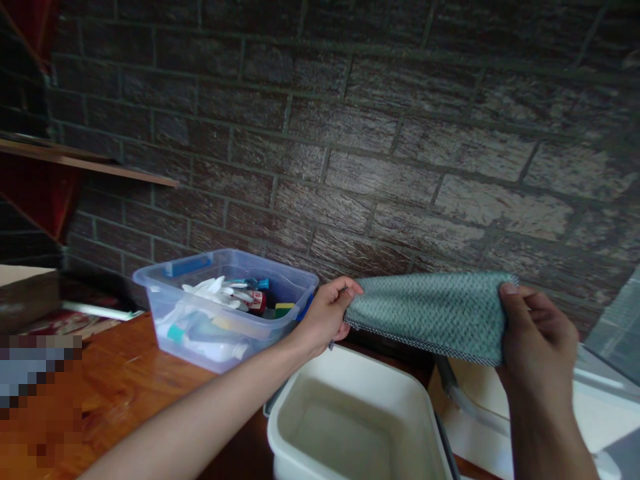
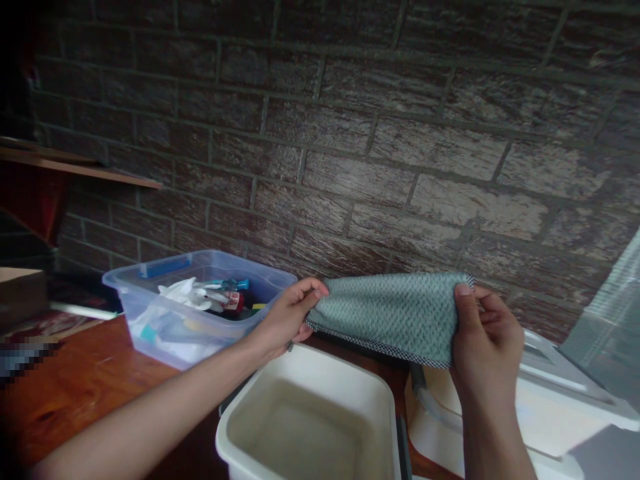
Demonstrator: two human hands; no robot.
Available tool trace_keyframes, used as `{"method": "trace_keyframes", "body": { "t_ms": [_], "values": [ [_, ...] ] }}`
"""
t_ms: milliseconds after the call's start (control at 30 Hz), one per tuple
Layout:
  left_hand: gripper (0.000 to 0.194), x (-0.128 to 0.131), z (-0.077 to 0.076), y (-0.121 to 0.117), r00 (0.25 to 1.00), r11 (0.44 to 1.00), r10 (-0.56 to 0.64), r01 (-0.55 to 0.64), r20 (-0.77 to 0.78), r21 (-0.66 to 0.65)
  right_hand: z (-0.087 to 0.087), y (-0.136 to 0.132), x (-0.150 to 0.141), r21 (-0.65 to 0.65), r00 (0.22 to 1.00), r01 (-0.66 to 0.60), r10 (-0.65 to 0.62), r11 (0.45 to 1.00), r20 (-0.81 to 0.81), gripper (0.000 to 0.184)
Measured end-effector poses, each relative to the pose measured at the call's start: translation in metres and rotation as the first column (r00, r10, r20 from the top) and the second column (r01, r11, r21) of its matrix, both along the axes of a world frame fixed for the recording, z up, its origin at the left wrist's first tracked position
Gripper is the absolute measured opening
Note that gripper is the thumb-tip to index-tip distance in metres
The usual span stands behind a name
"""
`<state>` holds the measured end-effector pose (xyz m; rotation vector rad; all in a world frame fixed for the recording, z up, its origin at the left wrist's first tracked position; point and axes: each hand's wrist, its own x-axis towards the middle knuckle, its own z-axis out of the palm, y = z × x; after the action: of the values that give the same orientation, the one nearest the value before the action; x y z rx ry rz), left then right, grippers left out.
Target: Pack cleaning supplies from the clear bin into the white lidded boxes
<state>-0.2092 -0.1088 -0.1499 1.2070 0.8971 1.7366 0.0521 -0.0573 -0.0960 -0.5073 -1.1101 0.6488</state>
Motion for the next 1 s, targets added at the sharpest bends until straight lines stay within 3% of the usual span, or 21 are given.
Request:
{"method": "trace_keyframes", "body": {
  "t_ms": [233, 400, 567, 700, 867, 1000],
  "values": [
    [0.031, -0.007, 0.004, -0.003, 0.991, 1.0, -0.018, 0.017, -0.133, -0.009, 0.0, 0.011, 0.007, 0.002, 0.999, 0.023, -0.023, 1.0, -0.029, 0.026],
    [0.038, -0.008, 0.012, -0.01, 0.994, 0.998, -0.062, 0.061, -0.093, -0.02, 0.0, 0.015, 0.008, -0.038, 0.999, -0.004, 0.002, 0.999, -0.052, 0.028],
    [0.031, -0.012, 0.018, -0.016, 0.974, 0.975, -0.22, 0.222, -0.061, 0.02, 0.001, 0.013, 0.011, -0.042, 0.998, 0.014, -0.016, 0.999, -0.062, 0.028],
    [0.045, -0.018, 0.02, -0.018, 0.941, 0.944, -0.309, 0.321, -0.141, 0.076, 0.005, 0.01, 0.015, -0.039, 0.995, 0.05, -0.053, 0.998, -0.088, 0.028],
    [0.058, -0.018, 0.019, -0.017, 0.929, 0.925, -0.334, 0.355, -0.158, 0.136, 0.008, 0.006, 0.014, -0.042, 0.994, 0.033, -0.037, 0.999, -0.101, 0.025],
    [0.065, -0.013, 0.012, -0.011, 0.955, 0.942, -0.287, 0.296, -0.081, 0.159, 0.007, 0.001, 0.013, -0.005, 0.992, 0.042, -0.042, 0.999, -0.119, 0.025]
  ]
}}
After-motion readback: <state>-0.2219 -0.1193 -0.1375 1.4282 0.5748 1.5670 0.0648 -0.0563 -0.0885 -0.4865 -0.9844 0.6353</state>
